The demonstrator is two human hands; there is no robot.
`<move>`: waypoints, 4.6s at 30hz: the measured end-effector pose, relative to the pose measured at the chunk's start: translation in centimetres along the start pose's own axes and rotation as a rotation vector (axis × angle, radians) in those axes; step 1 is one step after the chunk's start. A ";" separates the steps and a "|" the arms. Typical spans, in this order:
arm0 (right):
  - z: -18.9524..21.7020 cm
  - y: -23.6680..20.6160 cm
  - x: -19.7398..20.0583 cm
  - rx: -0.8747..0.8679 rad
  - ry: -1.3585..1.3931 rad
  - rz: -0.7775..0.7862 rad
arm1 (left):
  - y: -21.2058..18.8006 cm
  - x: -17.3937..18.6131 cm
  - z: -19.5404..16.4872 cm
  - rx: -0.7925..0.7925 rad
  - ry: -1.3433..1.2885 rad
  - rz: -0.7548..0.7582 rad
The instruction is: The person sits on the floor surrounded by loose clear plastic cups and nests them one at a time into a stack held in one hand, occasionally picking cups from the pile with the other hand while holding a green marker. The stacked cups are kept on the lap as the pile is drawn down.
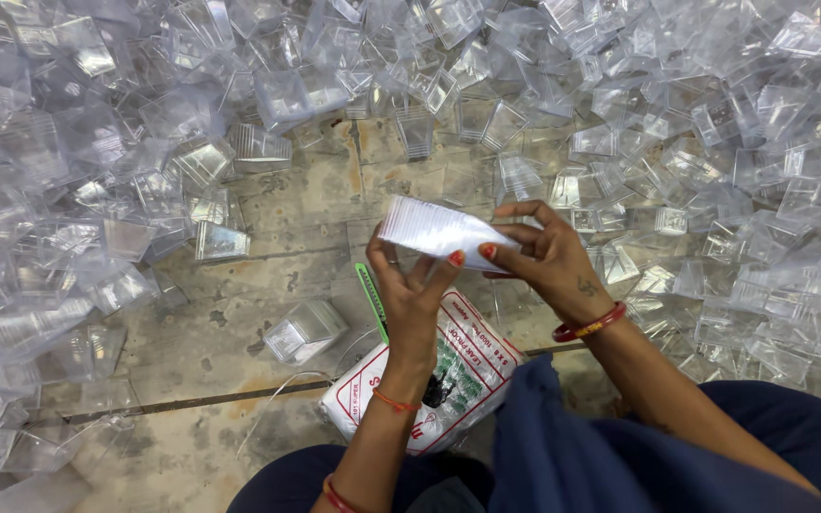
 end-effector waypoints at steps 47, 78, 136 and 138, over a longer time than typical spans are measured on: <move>4.3 -3.8 1.4 -0.024 -0.244 0.017 | 0.8 -0.6 -2.4 0.019 0.088 0.497; 0.1 -1.5 -2.5 0.201 -0.239 -0.076 | -0.6 -0.2 -2.3 -0.183 0.647 0.498; 1.0 -0.5 2.7 0.042 -0.303 -0.005 | 0.6 1.7 0.0 0.120 0.180 0.486; 0.6 -0.4 2.8 0.042 -0.294 -0.004 | 0.6 1.7 -0.1 0.083 0.222 0.502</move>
Point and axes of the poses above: each hand's wrist, its own y-axis towards the middle knuckle, its own x-axis out of the back of the hand, z = x × y, the point moved 1 cm from there along y, towards the middle knuckle, and after that the axes turned 11 degrees about -x, right-handed, at the moved point
